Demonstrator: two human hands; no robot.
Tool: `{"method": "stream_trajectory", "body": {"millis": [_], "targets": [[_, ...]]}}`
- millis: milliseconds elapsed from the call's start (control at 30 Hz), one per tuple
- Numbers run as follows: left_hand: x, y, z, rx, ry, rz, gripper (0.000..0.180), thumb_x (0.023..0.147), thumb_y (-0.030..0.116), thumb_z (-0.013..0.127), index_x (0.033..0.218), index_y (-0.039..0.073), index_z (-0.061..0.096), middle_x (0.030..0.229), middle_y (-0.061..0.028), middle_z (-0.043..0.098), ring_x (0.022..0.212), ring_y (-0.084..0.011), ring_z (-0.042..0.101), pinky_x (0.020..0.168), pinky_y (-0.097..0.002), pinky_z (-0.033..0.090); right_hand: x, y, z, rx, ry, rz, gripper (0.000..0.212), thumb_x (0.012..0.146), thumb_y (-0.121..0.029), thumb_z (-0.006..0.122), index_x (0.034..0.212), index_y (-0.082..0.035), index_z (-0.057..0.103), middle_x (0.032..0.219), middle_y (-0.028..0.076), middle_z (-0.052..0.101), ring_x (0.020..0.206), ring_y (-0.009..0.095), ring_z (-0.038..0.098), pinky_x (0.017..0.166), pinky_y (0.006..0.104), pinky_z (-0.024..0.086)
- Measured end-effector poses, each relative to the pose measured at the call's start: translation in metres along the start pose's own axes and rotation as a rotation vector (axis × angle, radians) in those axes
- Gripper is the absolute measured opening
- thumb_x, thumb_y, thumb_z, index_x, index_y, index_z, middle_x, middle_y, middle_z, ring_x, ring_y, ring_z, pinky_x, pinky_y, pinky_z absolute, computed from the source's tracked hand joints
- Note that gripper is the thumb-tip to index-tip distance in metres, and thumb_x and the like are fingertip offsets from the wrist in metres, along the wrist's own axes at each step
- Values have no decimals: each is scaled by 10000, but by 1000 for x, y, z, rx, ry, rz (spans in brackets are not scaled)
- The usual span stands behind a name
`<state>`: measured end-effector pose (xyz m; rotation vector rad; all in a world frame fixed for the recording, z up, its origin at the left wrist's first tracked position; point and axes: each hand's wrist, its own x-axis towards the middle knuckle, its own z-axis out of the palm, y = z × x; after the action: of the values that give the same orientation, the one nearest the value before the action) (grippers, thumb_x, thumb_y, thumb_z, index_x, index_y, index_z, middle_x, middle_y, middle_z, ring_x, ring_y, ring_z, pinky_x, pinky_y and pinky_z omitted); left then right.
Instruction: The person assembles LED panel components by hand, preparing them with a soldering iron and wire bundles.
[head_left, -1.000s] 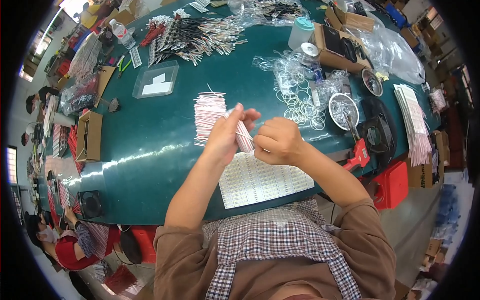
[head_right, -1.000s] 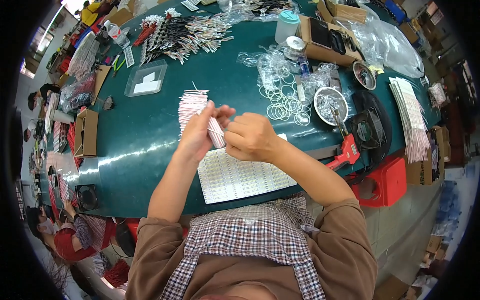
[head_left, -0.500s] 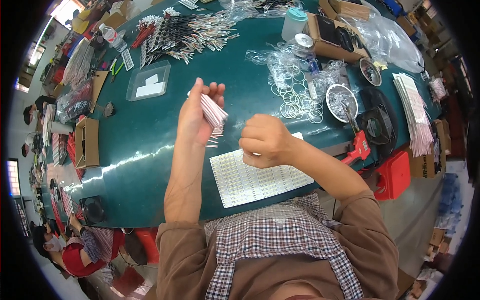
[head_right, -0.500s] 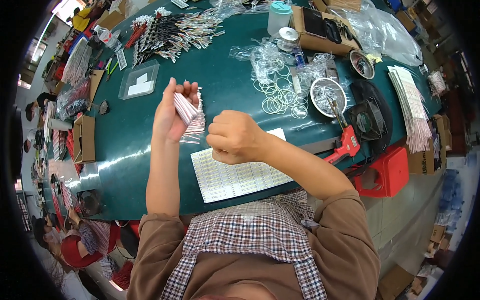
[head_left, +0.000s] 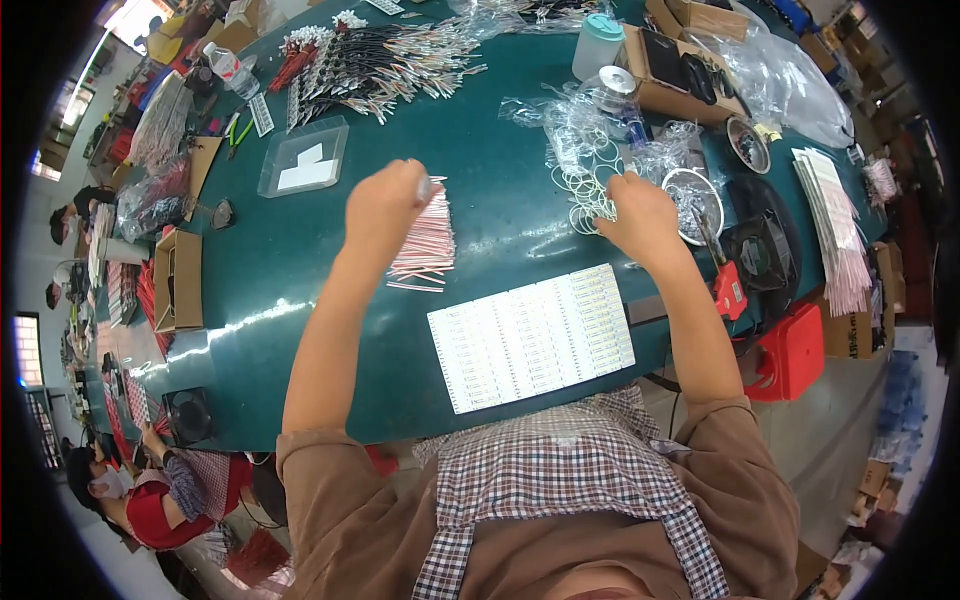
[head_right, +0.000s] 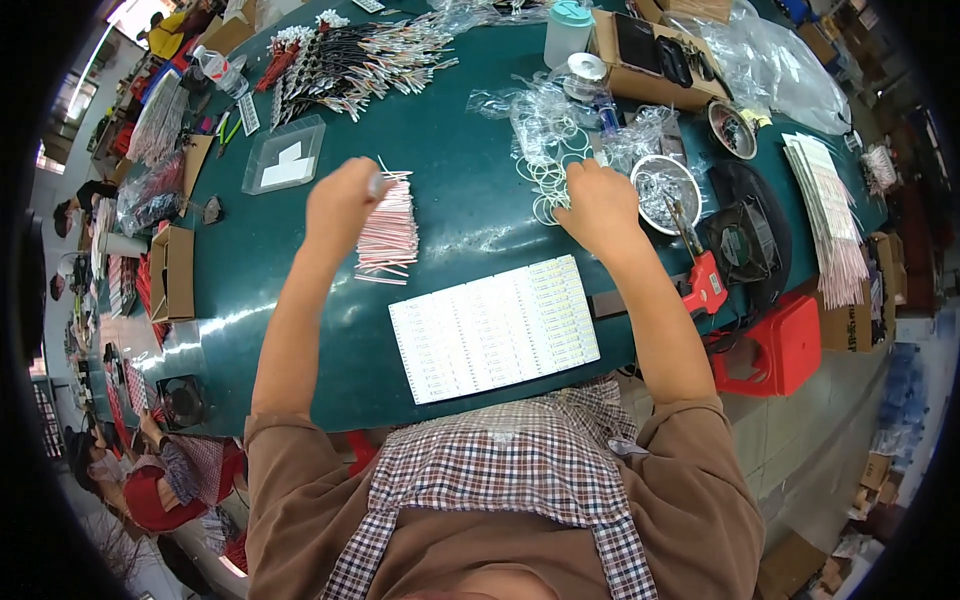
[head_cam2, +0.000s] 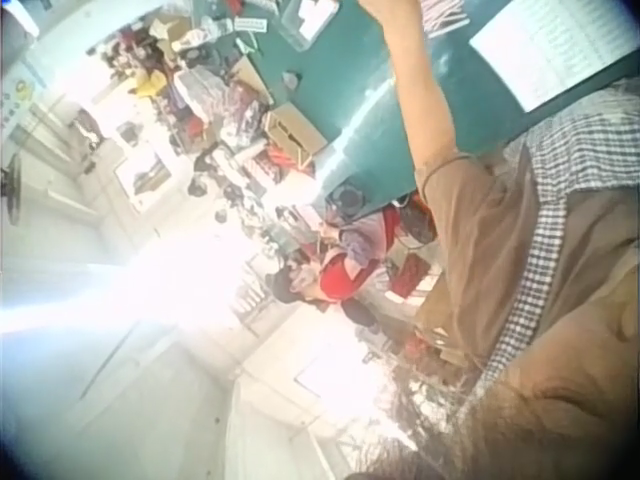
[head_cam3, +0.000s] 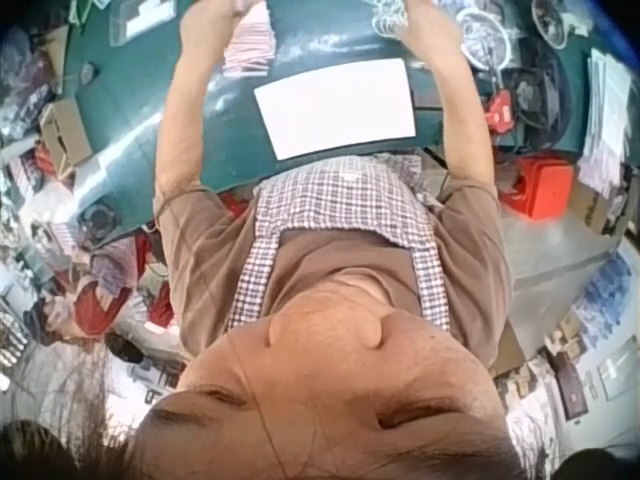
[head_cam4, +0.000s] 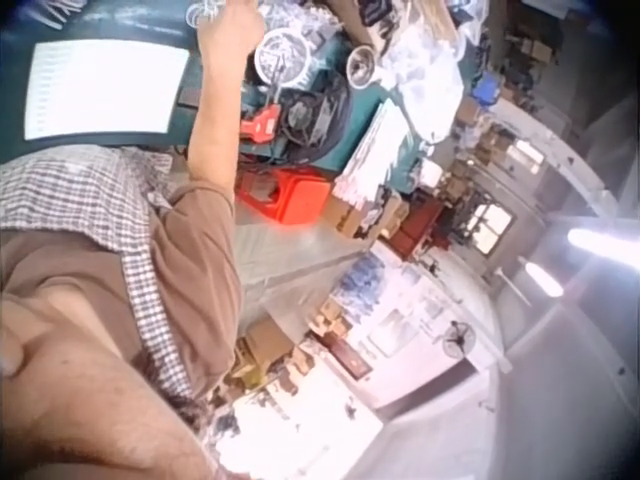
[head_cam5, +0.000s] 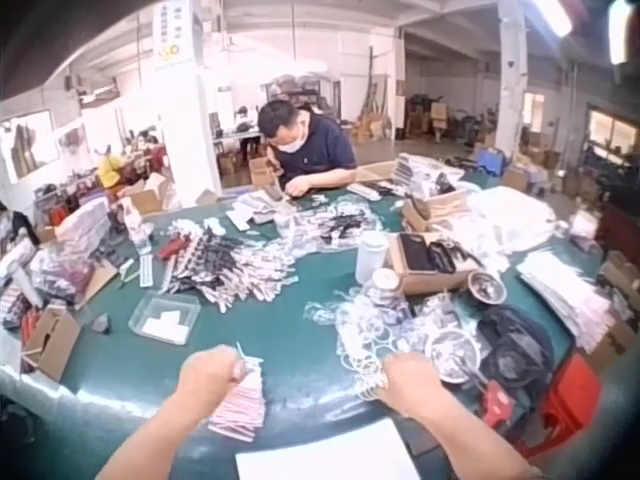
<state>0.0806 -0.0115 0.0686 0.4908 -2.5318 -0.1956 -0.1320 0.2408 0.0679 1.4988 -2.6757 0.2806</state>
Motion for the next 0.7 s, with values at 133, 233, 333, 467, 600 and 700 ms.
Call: {"method": "stream_trajectory", "body": {"millis": [133,233,333,467,600,700], "targets": [[-11,-17,36,176,-154,187,308,786,292,775,924,74,606,823,-83,584,764,-286,619,671,-414,506,-7,-11,-9,160,-11,-28,264,771,-236,768,890,-43,633,919,110,615,893,307,632,769,432,491],[-17,-21,49,125,-178,141,357,778,307,787,963,62,606,919,-101,586,852,-298,608,712,-403,504,-16,-13,-14,170,-36,-66,261,789,-227,765,943,-56,641,941,102,616,906,310,629,781,416,486],[-18,-23,47,-7,-211,56,425,775,335,795,1035,59,602,994,-120,577,935,-318,584,773,-402,490,-28,-12,-21,188,-40,-92,248,801,-199,758,977,-65,645,959,97,620,909,311,629,770,403,487],[-21,-21,36,-64,-293,36,582,766,416,789,1177,60,580,1089,-129,580,1047,-326,557,915,-437,437,-49,-13,-34,294,-37,-69,218,812,-150,739,975,-44,640,948,102,609,911,294,625,769,390,484],[-25,-24,27,-42,-254,167,792,704,571,779,1275,72,554,1179,-131,597,1118,-319,558,995,-470,400,-74,-7,-43,372,-14,-60,209,802,-142,741,956,-49,636,936,86,597,874,296,605,782,389,468],[-27,-22,11,-76,-356,241,1006,608,615,813,1393,94,463,1341,-148,537,1253,-328,500,1081,-469,347,-93,0,-49,379,2,-48,218,787,-65,735,954,-11,604,931,103,580,860,266,618,764,354,487]]}}
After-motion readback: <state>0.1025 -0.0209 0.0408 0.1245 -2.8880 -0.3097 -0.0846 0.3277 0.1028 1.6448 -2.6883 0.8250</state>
